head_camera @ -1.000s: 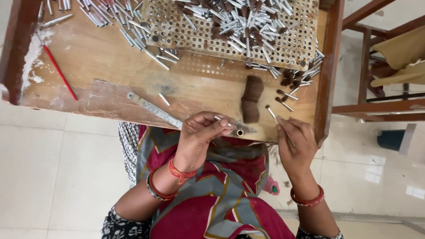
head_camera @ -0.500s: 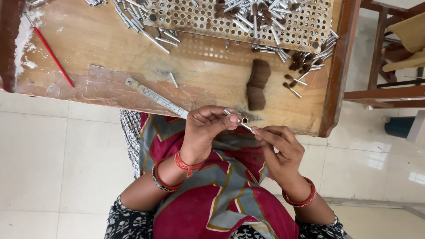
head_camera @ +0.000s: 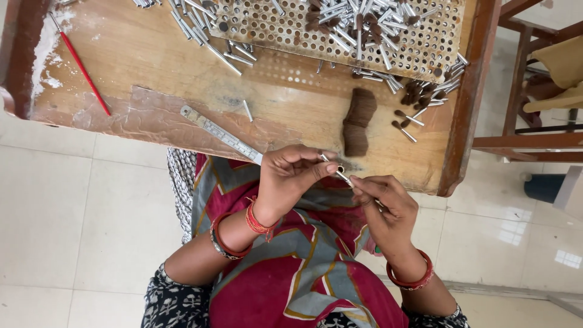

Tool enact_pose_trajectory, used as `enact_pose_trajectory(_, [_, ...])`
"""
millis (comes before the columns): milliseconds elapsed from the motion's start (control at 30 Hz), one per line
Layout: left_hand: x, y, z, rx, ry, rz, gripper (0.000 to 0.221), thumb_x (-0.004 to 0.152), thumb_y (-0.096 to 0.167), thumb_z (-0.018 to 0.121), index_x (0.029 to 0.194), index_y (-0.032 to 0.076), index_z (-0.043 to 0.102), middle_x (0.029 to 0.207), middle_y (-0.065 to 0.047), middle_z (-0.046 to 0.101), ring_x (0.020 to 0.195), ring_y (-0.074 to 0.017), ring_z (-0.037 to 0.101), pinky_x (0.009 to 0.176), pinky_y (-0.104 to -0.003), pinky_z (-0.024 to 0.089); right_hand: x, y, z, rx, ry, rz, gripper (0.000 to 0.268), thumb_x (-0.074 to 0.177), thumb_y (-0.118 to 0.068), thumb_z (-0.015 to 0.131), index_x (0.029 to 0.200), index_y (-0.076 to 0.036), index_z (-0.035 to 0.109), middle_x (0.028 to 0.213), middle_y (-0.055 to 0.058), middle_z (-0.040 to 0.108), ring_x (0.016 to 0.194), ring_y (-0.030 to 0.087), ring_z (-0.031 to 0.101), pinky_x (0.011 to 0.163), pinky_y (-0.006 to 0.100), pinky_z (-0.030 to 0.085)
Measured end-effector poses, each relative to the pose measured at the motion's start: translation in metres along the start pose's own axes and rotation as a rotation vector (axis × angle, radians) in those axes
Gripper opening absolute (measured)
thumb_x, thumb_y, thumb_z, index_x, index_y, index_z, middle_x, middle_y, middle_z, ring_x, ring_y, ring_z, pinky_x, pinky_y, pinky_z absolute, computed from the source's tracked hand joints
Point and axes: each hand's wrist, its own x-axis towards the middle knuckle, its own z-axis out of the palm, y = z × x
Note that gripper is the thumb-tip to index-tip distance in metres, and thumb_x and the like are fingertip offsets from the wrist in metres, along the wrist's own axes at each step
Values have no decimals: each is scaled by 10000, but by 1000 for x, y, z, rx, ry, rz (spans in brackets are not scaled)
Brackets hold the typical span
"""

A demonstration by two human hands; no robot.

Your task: Assembling small metal brushes by inserting bristles into ferrules on a workbench.

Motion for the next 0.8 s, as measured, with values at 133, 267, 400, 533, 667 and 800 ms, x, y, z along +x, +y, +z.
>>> enact_pose_trajectory(133, [10,18,-2,199,-7,57,220,932,-75,748,1150,-52,738,1030,-86,734,924,-120,702,832,-242,600,16,15,-19,-166,96,66,215,963,57,704,1162,-12,741,986,82,690,821,111,682,735,244,543])
enact_pose_trajectory(267, [7,22,0,451,-50,72,218,901,-39,784,1116,-10,765,983,-58,719,862,-96,671,751,-216,555,32,28,-33,-529,231,-29,148,985,51,727,1127,12,727,1053,126,709,961,196,673,847,319,529])
enact_pose_trajectory(400, [1,21,5,543,-122,52,194,878,-14,815,1066,12,778,973,-59,730,855,-102,688,743,-226,562,35,7,-25,-384,158,-108,144,967,54,736,1099,0,719,1126,133,731,1080,232,669,945,345,525])
enact_pose_trajectory(533, [-3,23,11,546,-151,-22,187,859,-8,828,1040,17,785,948,-60,722,805,-108,667,689,-236,538,36,-2,-16,-5,-26,6,175,936,38,737,1106,-5,726,1118,114,735,1065,198,687,930,314,539])
enact_pose_trajectory(667, [-6,24,9,554,-185,-2,163,880,-1,818,1035,36,783,937,-42,712,799,-101,678,681,-237,551,38,-2,-9,159,-217,85,196,891,30,764,1083,5,732,1100,119,744,1030,193,706,903,304,560])
enact_pose_trajectory(800, [-7,30,10,588,-213,10,152,883,6,829,1022,52,787,921,-31,709,775,-93,665,659,-230,534,35,-1,-4,182,-207,28,149,897,30,776,1034,-1,726,1066,110,746,1006,191,716,894,303,569])
